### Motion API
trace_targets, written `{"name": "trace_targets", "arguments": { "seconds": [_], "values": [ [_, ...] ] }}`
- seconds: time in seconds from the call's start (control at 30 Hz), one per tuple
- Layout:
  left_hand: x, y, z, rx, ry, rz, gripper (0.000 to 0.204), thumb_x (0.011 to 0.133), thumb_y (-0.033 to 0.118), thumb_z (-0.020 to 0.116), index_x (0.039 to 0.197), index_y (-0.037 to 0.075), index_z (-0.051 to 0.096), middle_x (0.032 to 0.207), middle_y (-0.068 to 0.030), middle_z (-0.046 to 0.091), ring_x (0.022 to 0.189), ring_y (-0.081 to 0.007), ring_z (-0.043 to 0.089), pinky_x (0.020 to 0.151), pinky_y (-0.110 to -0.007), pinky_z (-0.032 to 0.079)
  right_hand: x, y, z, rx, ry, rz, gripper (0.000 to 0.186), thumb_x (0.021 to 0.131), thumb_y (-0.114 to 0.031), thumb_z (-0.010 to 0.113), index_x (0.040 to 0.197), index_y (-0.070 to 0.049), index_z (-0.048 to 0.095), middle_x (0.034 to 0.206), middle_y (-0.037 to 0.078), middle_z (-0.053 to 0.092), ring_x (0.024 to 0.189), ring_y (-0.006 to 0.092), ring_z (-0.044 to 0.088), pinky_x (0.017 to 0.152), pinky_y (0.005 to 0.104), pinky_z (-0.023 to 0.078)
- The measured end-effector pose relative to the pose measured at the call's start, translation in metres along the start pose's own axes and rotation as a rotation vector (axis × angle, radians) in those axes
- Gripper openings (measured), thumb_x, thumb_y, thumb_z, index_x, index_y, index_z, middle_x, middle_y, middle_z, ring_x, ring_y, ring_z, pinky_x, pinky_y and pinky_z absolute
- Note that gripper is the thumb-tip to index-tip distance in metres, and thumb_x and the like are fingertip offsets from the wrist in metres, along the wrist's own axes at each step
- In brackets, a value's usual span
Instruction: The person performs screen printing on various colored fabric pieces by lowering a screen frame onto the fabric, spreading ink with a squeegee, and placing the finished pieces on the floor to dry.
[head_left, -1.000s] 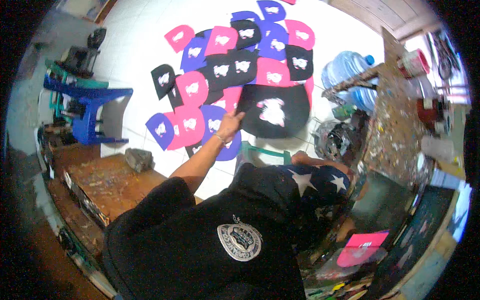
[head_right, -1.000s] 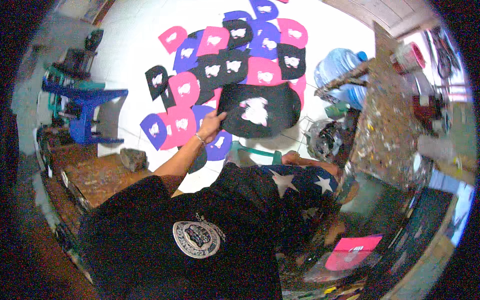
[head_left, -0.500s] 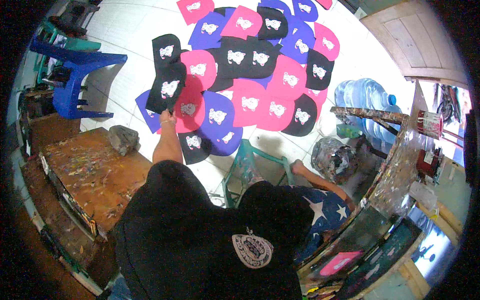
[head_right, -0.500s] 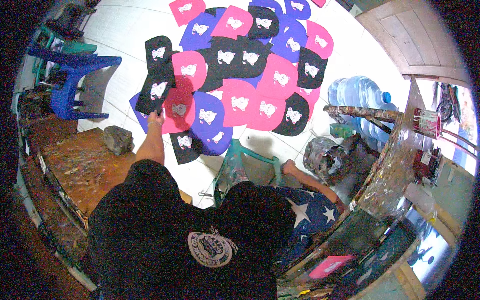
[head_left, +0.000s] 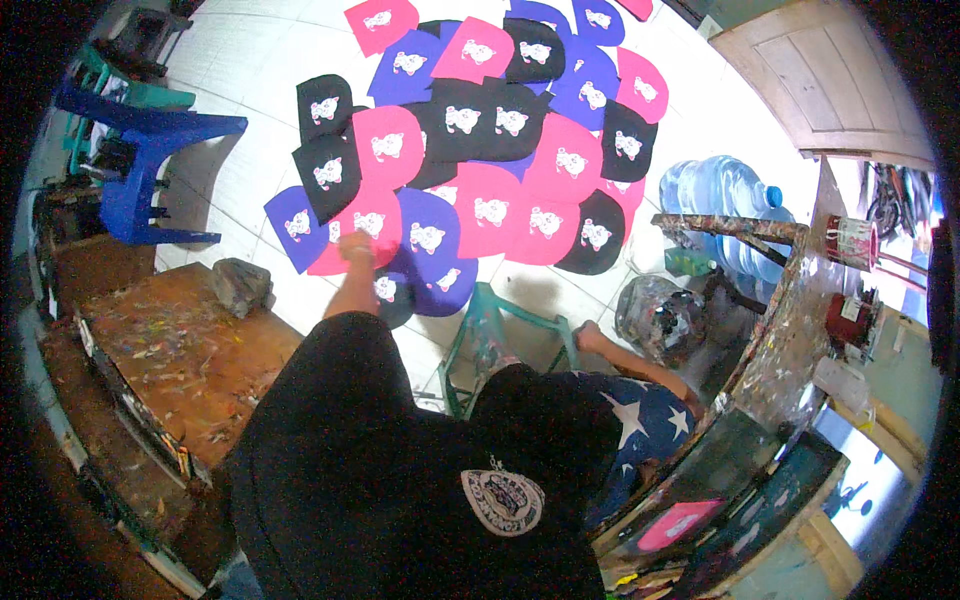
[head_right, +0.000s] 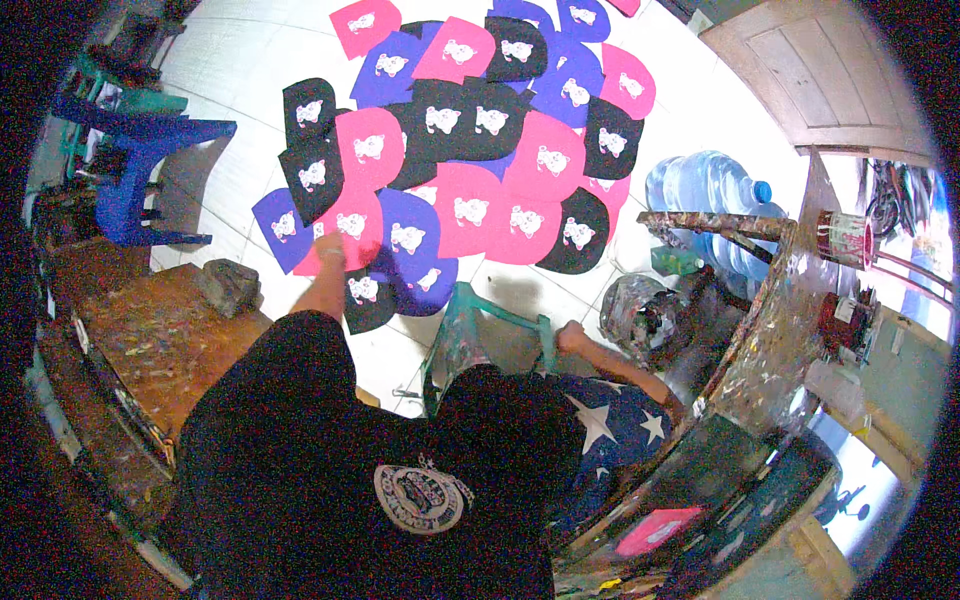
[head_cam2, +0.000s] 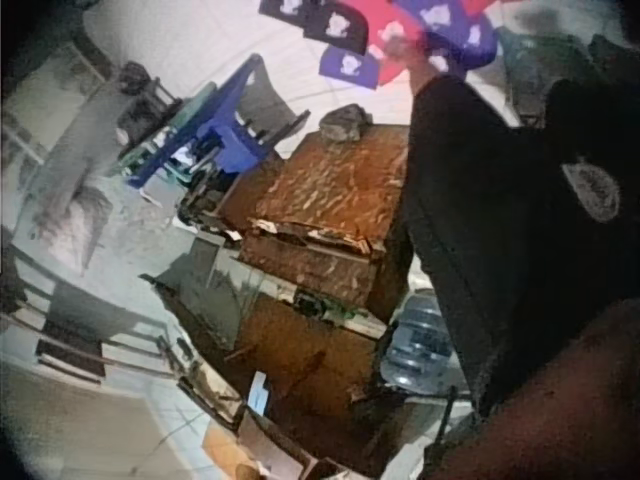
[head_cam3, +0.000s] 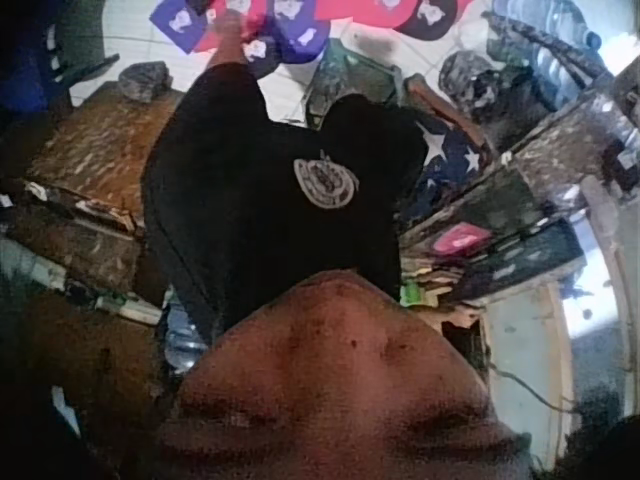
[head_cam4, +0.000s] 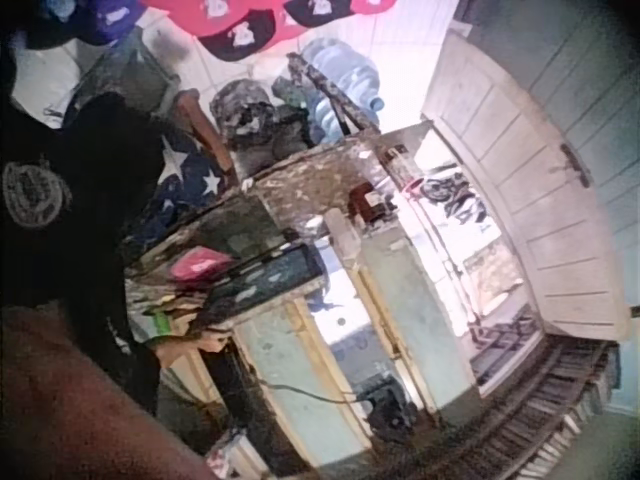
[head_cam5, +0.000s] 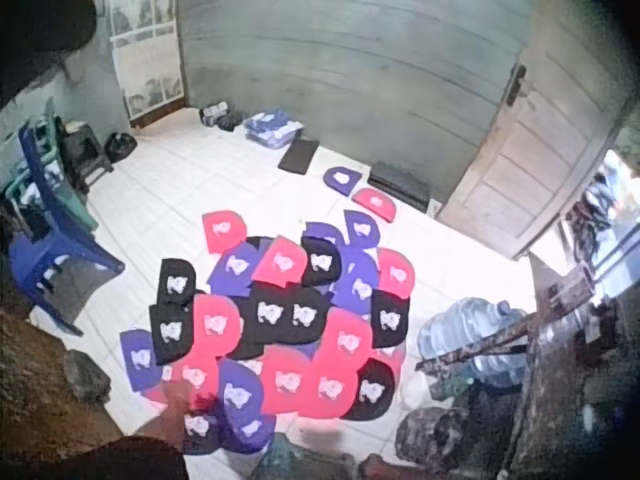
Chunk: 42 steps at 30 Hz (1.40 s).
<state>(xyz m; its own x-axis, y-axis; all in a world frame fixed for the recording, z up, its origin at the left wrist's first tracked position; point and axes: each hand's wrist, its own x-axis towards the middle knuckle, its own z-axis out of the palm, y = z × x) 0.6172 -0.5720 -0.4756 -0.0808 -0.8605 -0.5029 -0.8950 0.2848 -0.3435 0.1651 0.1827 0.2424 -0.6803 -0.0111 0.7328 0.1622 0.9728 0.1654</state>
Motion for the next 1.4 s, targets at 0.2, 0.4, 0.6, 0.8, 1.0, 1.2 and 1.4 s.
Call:
{"name": "trace_targets", "arguments": {
  "seconds": [0.2, 0.4, 0.6, 0.8, 1.0, 1.2, 1.4],
  "values": [
    [-0.18, 0.242, -0.28, -1.362, 0.285, 0.658, 0.026, 0.09, 0.02, 0.067, 0.109, 0.002, 0.067, 0.104, -0.0189, 0.068, 0.096, -0.0331, 0.063, 0.088, -0.044, 0.049, 0.033, 0.05, 0.014, -0.099, -0.228, -0.13, 0.04, 0.101, -0.041, 0.052, 0.099, -0.003, 0.065, 0.093, 0.018, 0.058, 0.081, 0.0324, 0.054, 0.075, 0.0438, 0.045],
    [-0.458, 0.375, -0.467, -0.971, 0.111, 2.065, 0.025, 0.089, 0.017, 0.066, 0.111, 0.005, 0.066, 0.112, -0.0152, 0.068, 0.107, -0.0359, 0.06, 0.091, -0.046, 0.044, 0.076, 0.056, 0.003, -0.056, -0.322, 0.128, 0.049, 0.1, -0.044, 0.047, 0.13, -0.011, 0.067, 0.125, 0.021, 0.065, 0.114, 0.0376, 0.062, 0.098, 0.0445, 0.047],
    [-0.725, 0.399, -0.411, -0.268, -0.03, 3.047, 0.048, 0.092, 0.034, 0.064, 0.126, 0.001, 0.061, 0.134, -0.0215, 0.059, 0.127, -0.0382, 0.053, 0.111, -0.048, 0.04, 0.086, 0.109, 0.01, -0.155, -0.314, 0.098, 0.058, 0.092, -0.06, 0.053, 0.118, -0.012, 0.072, 0.104, 0.021, 0.071, 0.099, 0.0395, 0.068, 0.088, 0.0481, 0.053],
    [-0.847, 0.417, -0.386, 0.113, -0.314, 3.23, 0.047, 0.1, 0.033, 0.055, 0.136, 0.003, 0.054, 0.139, -0.0214, 0.055, 0.125, -0.0356, 0.054, 0.108, -0.046, 0.042, 0.121, 0.089, -0.026, 0.12, -0.342, 0.387, 0.064, 0.09, -0.057, 0.059, 0.088, 0.005, 0.073, 0.083, 0.03, 0.067, 0.082, 0.0445, 0.069, 0.075, 0.0478, 0.052],
    [-0.689, 0.551, -0.441, -0.513, -0.03, 2.378, 0.022, 0.092, 0.014, 0.058, 0.109, 0.005, 0.069, 0.112, -0.0139, 0.066, 0.102, -0.0357, 0.06, 0.091, -0.048, 0.047, 0.135, 0.11, 0.001, 0.093, -0.23, 0.282, 0.072, 0.091, -0.063, 0.054, 0.086, 0.006, 0.072, 0.086, 0.035, 0.067, 0.084, 0.0479, 0.067, 0.077, 0.0498, 0.052],
    [-0.68, 0.563, -0.419, 0.145, 0.219, 2.787, 0.062, 0.088, 0.051, 0.068, 0.136, 0.014, 0.062, 0.148, -0.0032, 0.056, 0.144, -0.032, 0.041, 0.12, -0.061, 0.017, 0.153, 0.134, 0.015, 0.025, -0.209, 0.115, 0.062, 0.098, -0.06, 0.043, 0.102, -0.004, 0.07, 0.083, 0.032, 0.066, 0.077, 0.0459, 0.064, 0.076, 0.0505, 0.048],
    [-0.683, 0.563, -0.411, 0.36, 0.298, 2.762, 0.089, 0.08, 0.066, 0.067, 0.151, 0.017, 0.047, 0.156, 0.0001, 0.046, 0.151, -0.0304, 0.03, 0.12, -0.067, 0.004, 0.155, 0.145, 0.022, -0.066, -0.2, 0.042, 0.05, 0.1, -0.055, 0.043, 0.11, -0.014, 0.07, 0.077, 0.027, 0.064, 0.068, 0.0424, 0.06, 0.071, 0.0504, 0.047]
  ]
}}
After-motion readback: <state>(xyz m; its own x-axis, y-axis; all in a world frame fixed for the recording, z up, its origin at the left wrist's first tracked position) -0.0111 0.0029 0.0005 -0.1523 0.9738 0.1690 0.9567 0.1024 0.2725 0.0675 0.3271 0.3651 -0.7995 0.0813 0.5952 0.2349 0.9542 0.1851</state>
